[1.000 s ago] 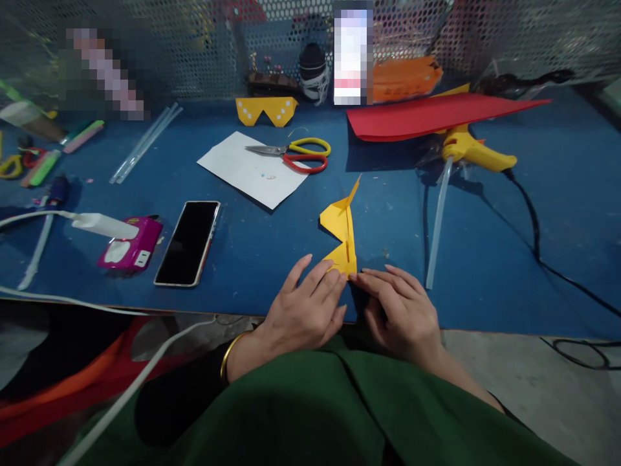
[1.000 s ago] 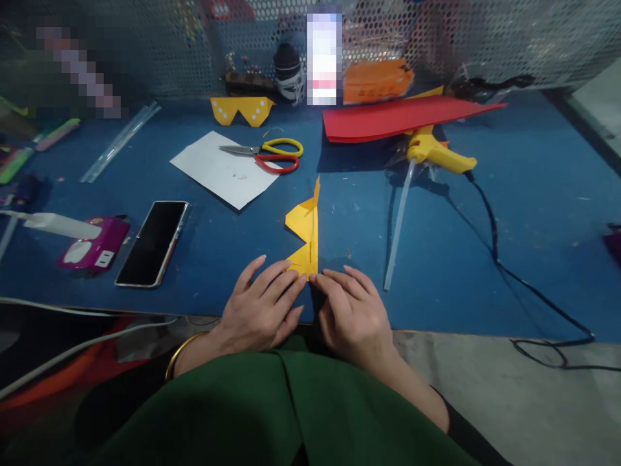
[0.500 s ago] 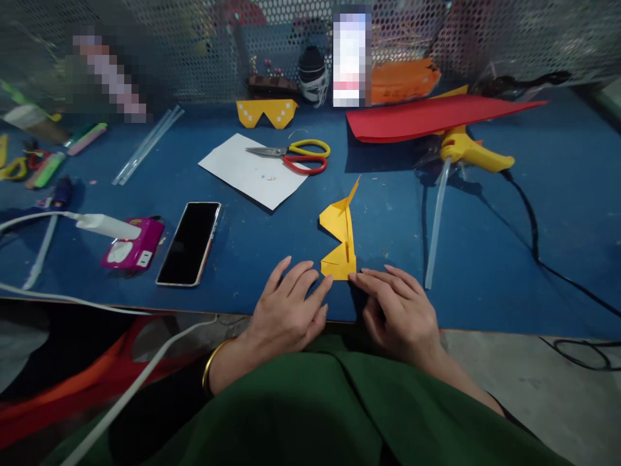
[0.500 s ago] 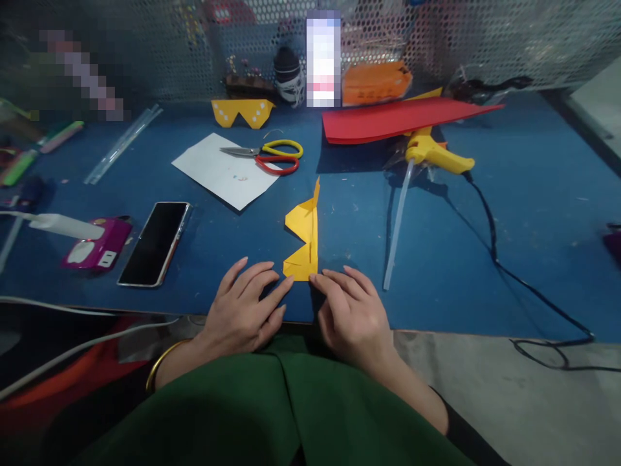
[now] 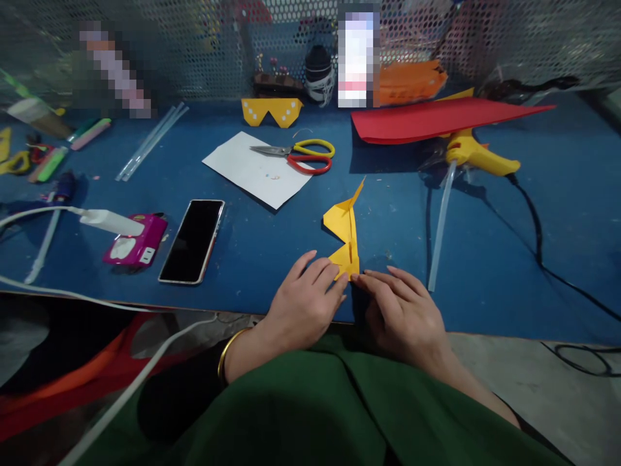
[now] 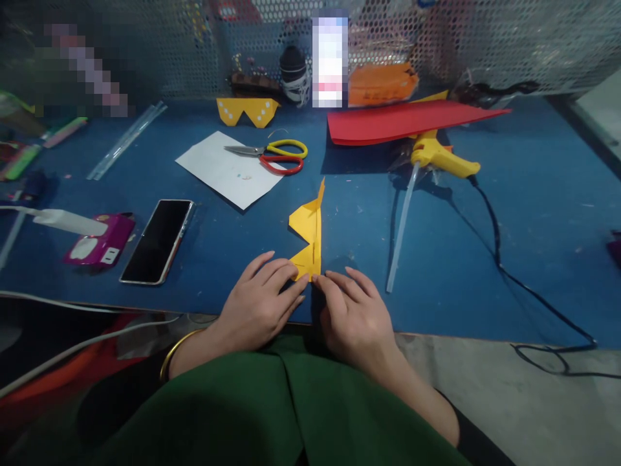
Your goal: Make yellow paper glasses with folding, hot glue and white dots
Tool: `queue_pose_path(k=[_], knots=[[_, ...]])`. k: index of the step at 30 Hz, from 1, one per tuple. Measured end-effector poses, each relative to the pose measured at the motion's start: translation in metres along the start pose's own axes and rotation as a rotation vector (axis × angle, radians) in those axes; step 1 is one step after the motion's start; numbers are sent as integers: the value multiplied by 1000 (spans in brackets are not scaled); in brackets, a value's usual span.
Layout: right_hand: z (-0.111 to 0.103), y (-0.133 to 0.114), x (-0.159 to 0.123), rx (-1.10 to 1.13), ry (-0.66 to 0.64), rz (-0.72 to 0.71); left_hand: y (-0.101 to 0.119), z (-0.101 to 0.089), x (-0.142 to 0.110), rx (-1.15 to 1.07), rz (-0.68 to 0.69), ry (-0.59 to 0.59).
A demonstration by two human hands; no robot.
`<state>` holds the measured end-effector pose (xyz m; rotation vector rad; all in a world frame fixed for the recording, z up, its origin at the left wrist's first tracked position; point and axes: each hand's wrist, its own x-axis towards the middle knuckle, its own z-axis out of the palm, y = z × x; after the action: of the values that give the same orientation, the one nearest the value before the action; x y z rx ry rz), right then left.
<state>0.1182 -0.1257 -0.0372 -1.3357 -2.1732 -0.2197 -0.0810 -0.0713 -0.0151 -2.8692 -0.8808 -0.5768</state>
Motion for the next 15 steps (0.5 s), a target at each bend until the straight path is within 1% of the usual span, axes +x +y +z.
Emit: queue_pose_path(k=[4,7,15], knots=[[1,-3,-2,-40,-13,-21,3,1,-2,31,27,0],[2,-6,-3,-60,3,-20,6,3,-4,46,29,14],[1,-4,-4,-14,8,2,5,0,-5,66,10,20]])
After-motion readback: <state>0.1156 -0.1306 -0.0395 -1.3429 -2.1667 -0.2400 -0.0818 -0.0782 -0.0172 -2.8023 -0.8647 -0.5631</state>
